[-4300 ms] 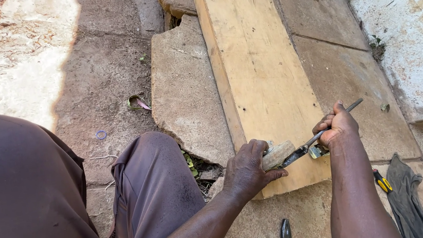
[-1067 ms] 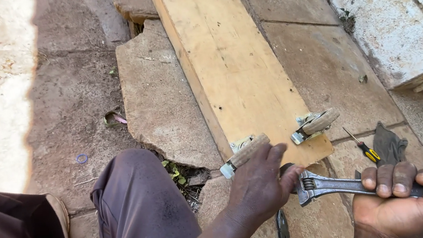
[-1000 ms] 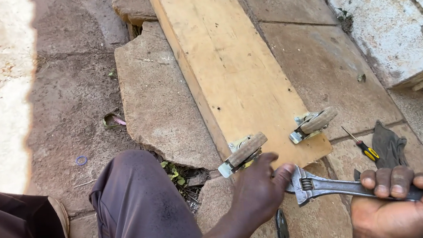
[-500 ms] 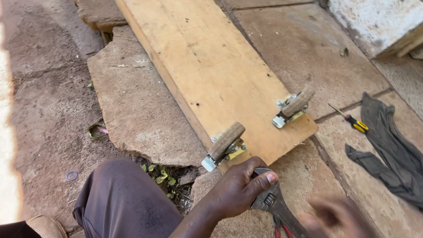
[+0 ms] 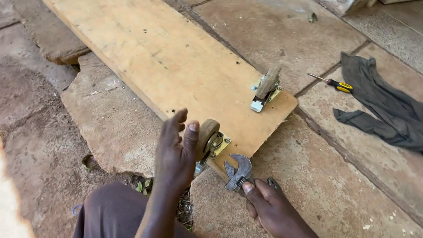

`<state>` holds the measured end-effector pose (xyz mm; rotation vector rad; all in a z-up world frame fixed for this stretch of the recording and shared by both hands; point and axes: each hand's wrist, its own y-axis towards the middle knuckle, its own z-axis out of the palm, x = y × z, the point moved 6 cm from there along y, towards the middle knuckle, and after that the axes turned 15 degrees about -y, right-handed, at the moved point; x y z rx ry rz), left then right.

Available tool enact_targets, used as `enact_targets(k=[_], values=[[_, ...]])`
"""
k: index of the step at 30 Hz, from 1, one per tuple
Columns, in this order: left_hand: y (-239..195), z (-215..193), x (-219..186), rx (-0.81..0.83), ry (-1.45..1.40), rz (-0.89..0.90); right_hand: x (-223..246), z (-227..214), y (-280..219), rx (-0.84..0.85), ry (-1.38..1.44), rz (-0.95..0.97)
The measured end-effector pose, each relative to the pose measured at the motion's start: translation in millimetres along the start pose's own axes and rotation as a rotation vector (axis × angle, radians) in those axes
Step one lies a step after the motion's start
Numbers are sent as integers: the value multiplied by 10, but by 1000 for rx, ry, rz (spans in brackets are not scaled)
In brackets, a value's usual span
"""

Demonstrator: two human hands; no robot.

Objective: The person uses pliers, an adjustable wrench, and a large metal bar to adjust, tighten, and test the rotation of caster wheels attached to a wooden board.

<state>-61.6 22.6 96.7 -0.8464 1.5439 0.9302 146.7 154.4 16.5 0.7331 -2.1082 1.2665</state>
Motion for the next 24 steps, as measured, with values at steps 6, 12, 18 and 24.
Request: enact_targets(k=[6, 12, 18, 24], values=[[-291, 385, 411, -13, 57, -90, 230, -113, -100, -171, -474, 74], [-319, 353, 316, -87, 31, -174, 206, -283, 144, -226, -617, 101], [-412, 628, 375, -43, -67, -346, 693, -636, 63, -335, -887, -172], [-393, 597, 250, 21, -82, -280, 716, -820, 113, -359, -996, -246]])
